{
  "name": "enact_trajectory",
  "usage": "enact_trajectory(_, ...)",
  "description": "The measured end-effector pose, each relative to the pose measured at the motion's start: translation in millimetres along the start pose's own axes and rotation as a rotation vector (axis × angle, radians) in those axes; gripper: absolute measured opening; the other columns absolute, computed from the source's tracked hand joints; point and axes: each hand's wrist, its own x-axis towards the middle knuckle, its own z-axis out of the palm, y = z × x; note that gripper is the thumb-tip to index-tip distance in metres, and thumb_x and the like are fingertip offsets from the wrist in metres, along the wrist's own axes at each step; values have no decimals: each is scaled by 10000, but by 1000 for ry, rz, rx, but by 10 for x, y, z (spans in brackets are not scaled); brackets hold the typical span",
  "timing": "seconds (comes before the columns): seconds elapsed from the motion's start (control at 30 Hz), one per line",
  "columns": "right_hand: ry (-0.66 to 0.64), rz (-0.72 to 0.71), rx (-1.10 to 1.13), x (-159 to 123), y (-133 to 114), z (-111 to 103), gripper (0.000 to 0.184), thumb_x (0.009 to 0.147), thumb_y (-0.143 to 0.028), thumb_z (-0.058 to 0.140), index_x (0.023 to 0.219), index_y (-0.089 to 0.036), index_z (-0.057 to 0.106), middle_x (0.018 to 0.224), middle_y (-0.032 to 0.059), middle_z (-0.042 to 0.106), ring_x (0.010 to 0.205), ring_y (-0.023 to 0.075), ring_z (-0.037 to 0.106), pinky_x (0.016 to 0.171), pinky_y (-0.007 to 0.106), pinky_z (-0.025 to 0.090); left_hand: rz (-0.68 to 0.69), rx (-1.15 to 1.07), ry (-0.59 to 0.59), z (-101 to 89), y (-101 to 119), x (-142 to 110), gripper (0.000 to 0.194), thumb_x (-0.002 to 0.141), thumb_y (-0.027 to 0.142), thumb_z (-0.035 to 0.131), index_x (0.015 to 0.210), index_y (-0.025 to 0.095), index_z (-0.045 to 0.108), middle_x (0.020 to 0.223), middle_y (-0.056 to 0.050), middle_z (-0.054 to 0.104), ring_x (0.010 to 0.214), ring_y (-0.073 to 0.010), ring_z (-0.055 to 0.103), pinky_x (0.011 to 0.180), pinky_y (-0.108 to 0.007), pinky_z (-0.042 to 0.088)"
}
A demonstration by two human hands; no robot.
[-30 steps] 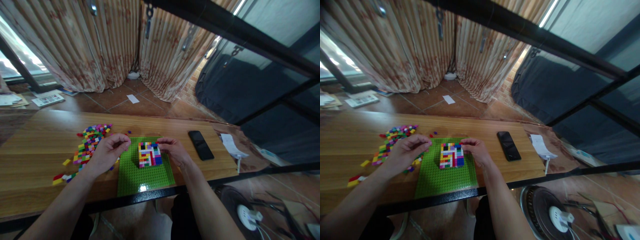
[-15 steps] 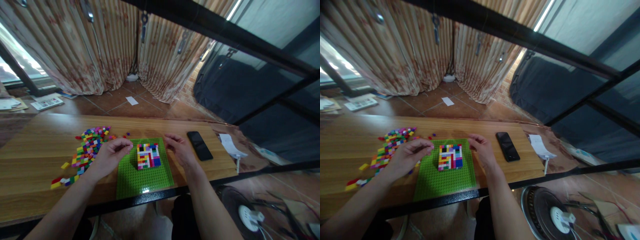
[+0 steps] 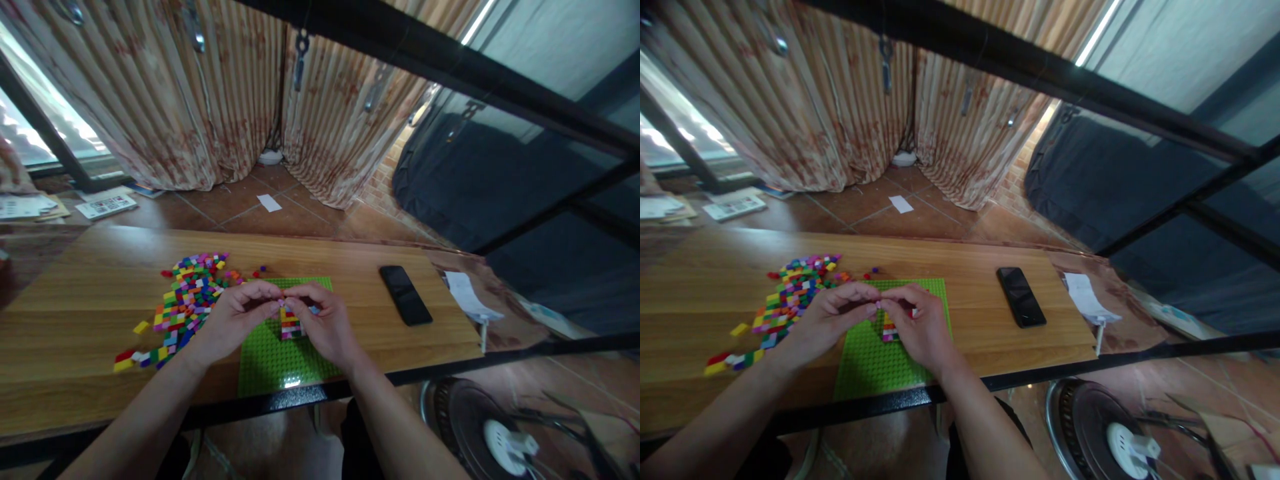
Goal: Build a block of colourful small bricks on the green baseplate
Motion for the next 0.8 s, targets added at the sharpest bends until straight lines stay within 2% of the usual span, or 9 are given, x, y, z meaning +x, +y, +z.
enact_trajectory(0.13, -20, 22, 22, 5, 6, 42, 121, 848, -310, 671, 929, -288, 759, 868, 17, 718, 833, 170, 643, 734, 299, 506, -1, -17, -17, -3, 20, -1, 160, 752, 312, 729, 832, 186, 673, 759, -18, 710, 692, -148, 649, 665, -272, 534)
enact_trajectory(0.3, -30, 76, 154, 5, 13, 57, 125, 824, -297, 695, 928, -288, 763, 879, 12, 725, 823, 164, 659, 741, 294, 518, -16, -56, -12, -4, 19, -3, 165, 743, 303, 732, 818, 179, 654, 712, -1, 682, 637, -128, 619, 626, -252, 513)
enact_trajectory(0.53, -27, 73, 155, -10, -6, 53, 66, 796, -294, 713, 836, -270, 760, 829, 11, 726, 793, 163, 667, 742, 297, 530, -41, -82, 27, 38, -1, -4, 198, 725, 322, 745, 817, 179, 641, 718, -4, 681, 635, -134, 621, 620, -258, 508)
enact_trajectory(0.7, -13, 127, 131, 35, -5, -148, 82, 782, -308, 720, 816, -238, 748, 790, 10, 729, 726, 152, 652, 695, 289, 526, -58, -26, 26, 49, 6, 1, 188, 757, 352, 698, 812, 180, 646, 671, 6, 664, 608, -130, 610, 605, -254, 500)
enact_trajectory(0.8, 81, 166, 110, 83, 56, -386, 82, 750, -302, 739, 788, -229, 742, 778, 8, 728, 731, 153, 645, 709, 296, 520, -71, 3, 104, 29, -20, 24, 173, 753, 341, 687, 787, 176, 649, 628, 19, 641, 582, -122, 592, 588, -244, 486)
